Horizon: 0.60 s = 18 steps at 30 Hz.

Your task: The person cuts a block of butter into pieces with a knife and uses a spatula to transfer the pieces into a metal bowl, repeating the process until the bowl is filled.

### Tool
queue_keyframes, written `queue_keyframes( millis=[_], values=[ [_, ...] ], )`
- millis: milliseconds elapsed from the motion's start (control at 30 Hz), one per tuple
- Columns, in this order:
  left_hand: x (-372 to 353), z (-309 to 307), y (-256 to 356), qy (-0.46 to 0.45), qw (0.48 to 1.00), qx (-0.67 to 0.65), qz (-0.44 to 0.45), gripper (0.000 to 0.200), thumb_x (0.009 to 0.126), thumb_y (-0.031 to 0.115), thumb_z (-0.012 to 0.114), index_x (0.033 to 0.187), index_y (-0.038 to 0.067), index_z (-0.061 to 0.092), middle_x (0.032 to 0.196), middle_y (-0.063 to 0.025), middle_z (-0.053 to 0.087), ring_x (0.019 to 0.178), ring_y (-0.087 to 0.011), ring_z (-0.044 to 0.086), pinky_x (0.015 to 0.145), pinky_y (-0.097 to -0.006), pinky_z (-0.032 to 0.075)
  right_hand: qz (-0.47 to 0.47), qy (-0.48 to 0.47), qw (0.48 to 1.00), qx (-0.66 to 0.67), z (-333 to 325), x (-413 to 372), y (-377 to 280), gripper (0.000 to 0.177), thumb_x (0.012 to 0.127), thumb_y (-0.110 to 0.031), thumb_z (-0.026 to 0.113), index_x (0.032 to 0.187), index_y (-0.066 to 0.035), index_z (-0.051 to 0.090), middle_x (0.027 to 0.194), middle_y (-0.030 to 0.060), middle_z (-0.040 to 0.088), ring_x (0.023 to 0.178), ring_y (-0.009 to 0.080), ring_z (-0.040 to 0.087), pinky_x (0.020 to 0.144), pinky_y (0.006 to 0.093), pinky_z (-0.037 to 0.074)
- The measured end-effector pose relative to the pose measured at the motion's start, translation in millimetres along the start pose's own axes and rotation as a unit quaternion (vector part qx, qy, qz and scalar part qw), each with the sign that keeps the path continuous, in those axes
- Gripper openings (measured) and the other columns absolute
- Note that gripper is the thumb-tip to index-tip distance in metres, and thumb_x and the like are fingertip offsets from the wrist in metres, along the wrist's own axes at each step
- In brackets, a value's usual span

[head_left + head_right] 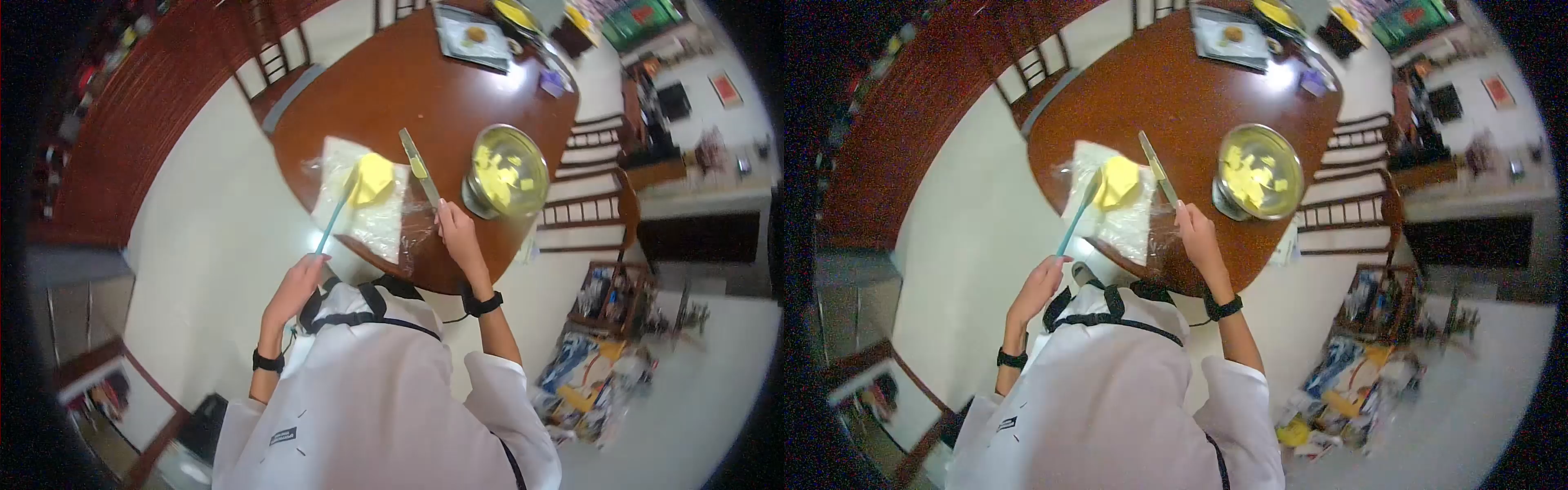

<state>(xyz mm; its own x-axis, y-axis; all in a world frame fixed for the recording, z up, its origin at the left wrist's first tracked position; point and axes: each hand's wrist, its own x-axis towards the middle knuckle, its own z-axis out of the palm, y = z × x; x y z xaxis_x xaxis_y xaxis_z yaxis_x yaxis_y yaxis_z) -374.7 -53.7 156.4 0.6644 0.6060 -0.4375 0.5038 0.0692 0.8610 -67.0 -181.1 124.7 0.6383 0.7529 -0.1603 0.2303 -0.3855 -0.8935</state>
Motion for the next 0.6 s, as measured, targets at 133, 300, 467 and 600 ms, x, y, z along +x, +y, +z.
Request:
queue_keyframes(
  millis=[133, 300, 467, 600],
  values=[
    [25, 18, 23, -0.101, 0.995, -0.023, -0.005, 0.037, 0.106, 0.032, 0.035, 0.109, 0.003, 0.057, 0.065, 0.0001, 0.043, 0.058, -0.0089, 0.039, 0.057, -0.0255, 0.037, 0.023, 0.108, 0.992, -0.057, -43, -23, -3, 0.042, 0.100, -0.036, 0.051, 0.081, 0.001, 0.057, 0.062, 0.0173, 0.056, 0.060, 0.0326, 0.058, 0.057, 0.0400, 0.042],
    [36, 56, 81, -0.204, 0.960, -0.192, 0.005, 0.038, 0.107, 0.031, 0.034, 0.103, 0.002, 0.057, 0.061, 0.0045, 0.032, 0.053, -0.0045, 0.029, 0.051, -0.0211, 0.027, 0.060, 0.179, 0.979, -0.081, -90, -37, 14, 0.038, 0.100, -0.033, 0.051, 0.084, 0.001, 0.057, 0.069, 0.0224, 0.057, 0.066, 0.0387, 0.061, 0.058, 0.0421, 0.043],
    [54, 91, 110, -0.269, 0.932, -0.243, -0.011, 0.036, 0.106, 0.030, 0.035, 0.101, 0.001, 0.057, 0.060, 0.0041, 0.033, 0.052, -0.0046, 0.030, 0.050, -0.0217, 0.026, 0.062, 0.214, 0.972, -0.080, -120, -36, 37, 0.035, 0.099, -0.032, 0.053, 0.086, 0.001, 0.057, 0.069, 0.0216, 0.057, 0.065, 0.0393, 0.059, 0.058, 0.0428, 0.043],
    [66, 117, 122, -0.302, 0.919, -0.252, -0.020, 0.036, 0.106, 0.029, 0.034, 0.101, 0.001, 0.056, 0.059, 0.0044, 0.032, 0.051, -0.0050, 0.029, 0.049, -0.0219, 0.026, 0.071, 0.205, 0.974, -0.071, -136, -32, 45, 0.035, 0.099, -0.033, 0.054, 0.088, 0.001, 0.057, 0.069, 0.0211, 0.056, 0.064, 0.0394, 0.058, 0.057, 0.0432, 0.042]
  ],
)
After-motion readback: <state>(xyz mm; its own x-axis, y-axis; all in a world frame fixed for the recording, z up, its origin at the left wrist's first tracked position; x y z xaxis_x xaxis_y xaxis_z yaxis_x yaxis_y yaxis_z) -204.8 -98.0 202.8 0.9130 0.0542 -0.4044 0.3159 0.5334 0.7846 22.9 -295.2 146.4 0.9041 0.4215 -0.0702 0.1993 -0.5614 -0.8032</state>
